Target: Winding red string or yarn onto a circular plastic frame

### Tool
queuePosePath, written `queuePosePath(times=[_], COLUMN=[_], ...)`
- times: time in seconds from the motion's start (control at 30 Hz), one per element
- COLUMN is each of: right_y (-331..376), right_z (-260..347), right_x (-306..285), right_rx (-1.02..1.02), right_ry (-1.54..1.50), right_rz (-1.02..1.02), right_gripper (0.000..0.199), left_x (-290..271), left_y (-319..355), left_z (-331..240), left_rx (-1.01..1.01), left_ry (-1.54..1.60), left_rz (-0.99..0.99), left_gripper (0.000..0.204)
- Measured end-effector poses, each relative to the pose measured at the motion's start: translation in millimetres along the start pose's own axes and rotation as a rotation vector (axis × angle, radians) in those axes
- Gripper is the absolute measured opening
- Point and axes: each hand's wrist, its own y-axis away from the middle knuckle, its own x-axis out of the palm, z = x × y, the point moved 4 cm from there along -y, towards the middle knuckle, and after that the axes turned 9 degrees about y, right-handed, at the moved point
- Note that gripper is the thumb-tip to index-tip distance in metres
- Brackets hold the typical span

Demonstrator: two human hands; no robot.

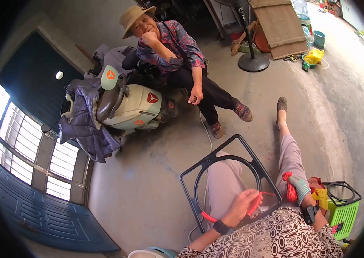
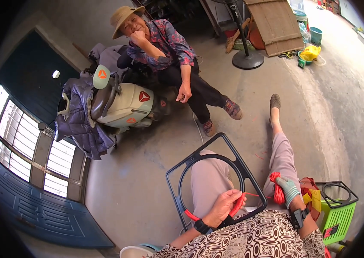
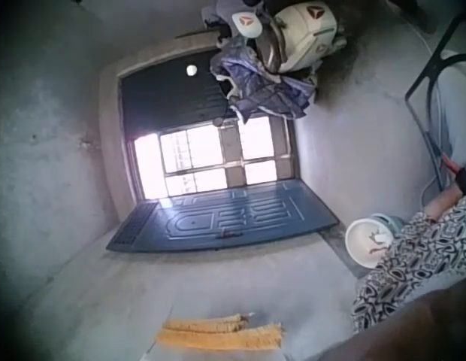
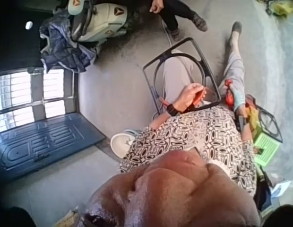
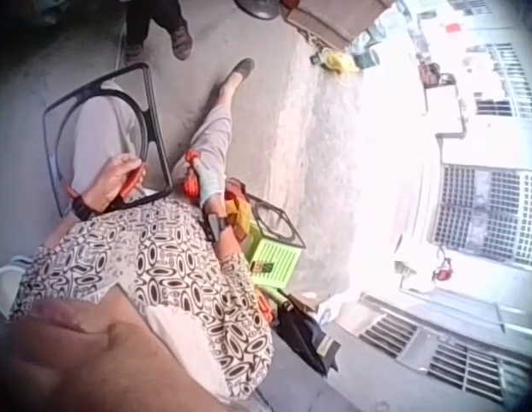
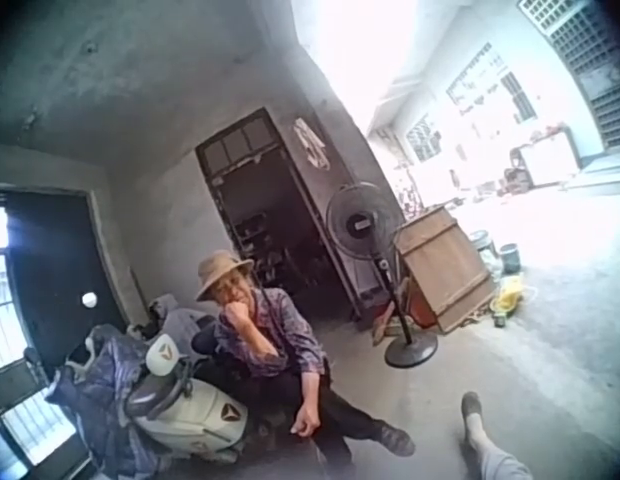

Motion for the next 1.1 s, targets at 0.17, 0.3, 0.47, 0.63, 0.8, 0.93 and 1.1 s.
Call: queuePosePath(times=[0.17, 0.3, 0.47, 0.63, 0.8, 0.93, 1.1], right_y=[-0.6, 0.8, -0.9, 2.7, -1.6, 1.4, -1.1], right_z=[17.6, 1.3, 1.9, 6.5, 1.7, 6.6, 3.4], right_x=[18.2, 4.4, 1.5, 8.2, 4.9, 6.2, 3.6], right_rx=[-0.026, 0.054, 0.002, 0.043, 0.032, -0.001, 0.004], right_ry=[0.147, 0.014, 0.039, -0.006, -0.012, 0.011, 0.008], right_rz=[0.036, 0.009, 0.036, 0.002, 0.027, 0.037, 0.038], right_gripper=[0.025, 0.024, 0.026, 0.028, 0.029, 0.028, 0.024], left_x=[-11.1, -2.7, 1.0, 0.2, -3.2, -3.6, -0.7], left_y=[6.4, 4.1, 2.6, 6.2, 3.8, 3.5, 4.2], left_z=[0.1, 3.9, 0.7, -0.6, 0.6, 2.5, 1.6], left_rx=[0.057, 0.023, 0.025, 0.021, 0.021, 0.014, 0.011], left_ry=[-0.016, 0.000, 0.011, 0.034, 0.033, 0.040, 0.041], left_rz=[-0.057, 0.003, 0.005, -0.005, -0.016, -0.015, -0.006], left_gripper=[0.018, 0.017, 0.016, 0.016, 0.016, 0.017, 0.016])
